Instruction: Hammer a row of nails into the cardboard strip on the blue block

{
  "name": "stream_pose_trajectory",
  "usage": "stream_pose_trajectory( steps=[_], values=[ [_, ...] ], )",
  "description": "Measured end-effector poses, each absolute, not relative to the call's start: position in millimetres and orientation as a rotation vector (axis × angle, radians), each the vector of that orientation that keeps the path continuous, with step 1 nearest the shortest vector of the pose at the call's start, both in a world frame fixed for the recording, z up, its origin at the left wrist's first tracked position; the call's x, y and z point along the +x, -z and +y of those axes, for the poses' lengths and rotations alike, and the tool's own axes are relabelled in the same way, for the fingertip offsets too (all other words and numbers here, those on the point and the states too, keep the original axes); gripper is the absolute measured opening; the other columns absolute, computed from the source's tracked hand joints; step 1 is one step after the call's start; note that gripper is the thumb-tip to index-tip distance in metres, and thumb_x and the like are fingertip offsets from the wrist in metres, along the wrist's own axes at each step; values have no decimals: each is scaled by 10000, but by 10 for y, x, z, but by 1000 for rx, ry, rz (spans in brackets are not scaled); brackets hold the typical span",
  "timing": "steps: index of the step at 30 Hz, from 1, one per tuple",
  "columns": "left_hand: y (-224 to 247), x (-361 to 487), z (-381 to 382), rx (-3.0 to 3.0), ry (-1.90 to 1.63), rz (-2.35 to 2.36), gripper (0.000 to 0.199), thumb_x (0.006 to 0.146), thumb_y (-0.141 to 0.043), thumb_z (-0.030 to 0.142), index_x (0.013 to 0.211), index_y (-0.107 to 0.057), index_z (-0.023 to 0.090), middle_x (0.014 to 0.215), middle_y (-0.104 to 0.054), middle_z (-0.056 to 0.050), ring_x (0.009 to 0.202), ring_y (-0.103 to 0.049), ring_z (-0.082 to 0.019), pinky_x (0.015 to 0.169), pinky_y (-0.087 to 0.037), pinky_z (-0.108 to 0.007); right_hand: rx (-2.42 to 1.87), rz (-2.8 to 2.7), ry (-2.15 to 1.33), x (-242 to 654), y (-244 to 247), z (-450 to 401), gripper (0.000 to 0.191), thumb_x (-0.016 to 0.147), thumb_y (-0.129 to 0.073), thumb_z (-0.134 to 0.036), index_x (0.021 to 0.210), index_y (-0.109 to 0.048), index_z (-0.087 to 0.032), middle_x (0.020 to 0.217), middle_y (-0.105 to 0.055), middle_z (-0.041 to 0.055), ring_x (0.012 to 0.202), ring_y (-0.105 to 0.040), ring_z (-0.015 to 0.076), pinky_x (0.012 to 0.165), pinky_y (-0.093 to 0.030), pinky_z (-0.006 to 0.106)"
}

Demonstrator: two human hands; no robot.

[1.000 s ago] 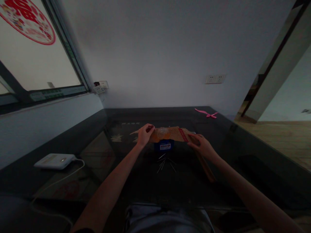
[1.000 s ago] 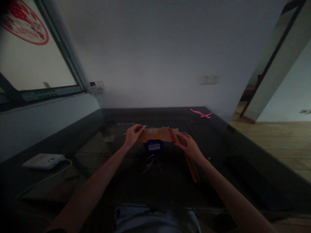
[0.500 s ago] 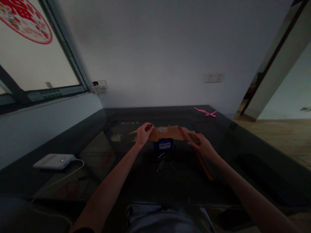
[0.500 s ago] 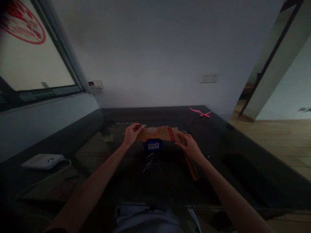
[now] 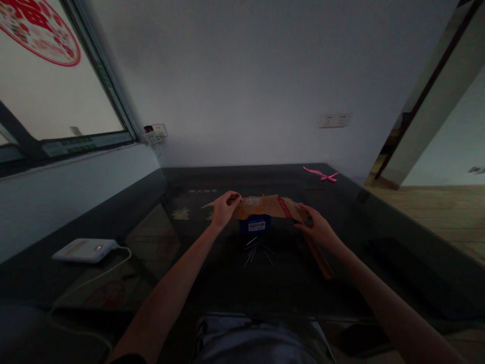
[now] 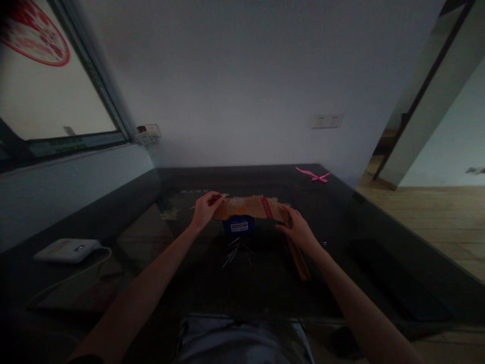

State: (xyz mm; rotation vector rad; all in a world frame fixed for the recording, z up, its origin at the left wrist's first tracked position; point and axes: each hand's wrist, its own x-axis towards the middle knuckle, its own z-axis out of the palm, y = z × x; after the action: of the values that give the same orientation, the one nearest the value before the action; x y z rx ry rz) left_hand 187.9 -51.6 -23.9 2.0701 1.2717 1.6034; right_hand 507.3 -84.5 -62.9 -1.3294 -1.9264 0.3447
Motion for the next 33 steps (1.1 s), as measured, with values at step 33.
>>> stream_pose_trajectory(
  steps=[33],
  values=[
    [258,1896,-528,2047,-1557,1272,119,797,-558,269,819,-608,164,793,-672,-41,747,-637,-164,726,-503,-283,-1339,-1994,-318,4997,540,-903,525,764,-585,-292,1259,-454,-175,1177,-516,132,1092,-508,248,892,-455,398]
  ],
)
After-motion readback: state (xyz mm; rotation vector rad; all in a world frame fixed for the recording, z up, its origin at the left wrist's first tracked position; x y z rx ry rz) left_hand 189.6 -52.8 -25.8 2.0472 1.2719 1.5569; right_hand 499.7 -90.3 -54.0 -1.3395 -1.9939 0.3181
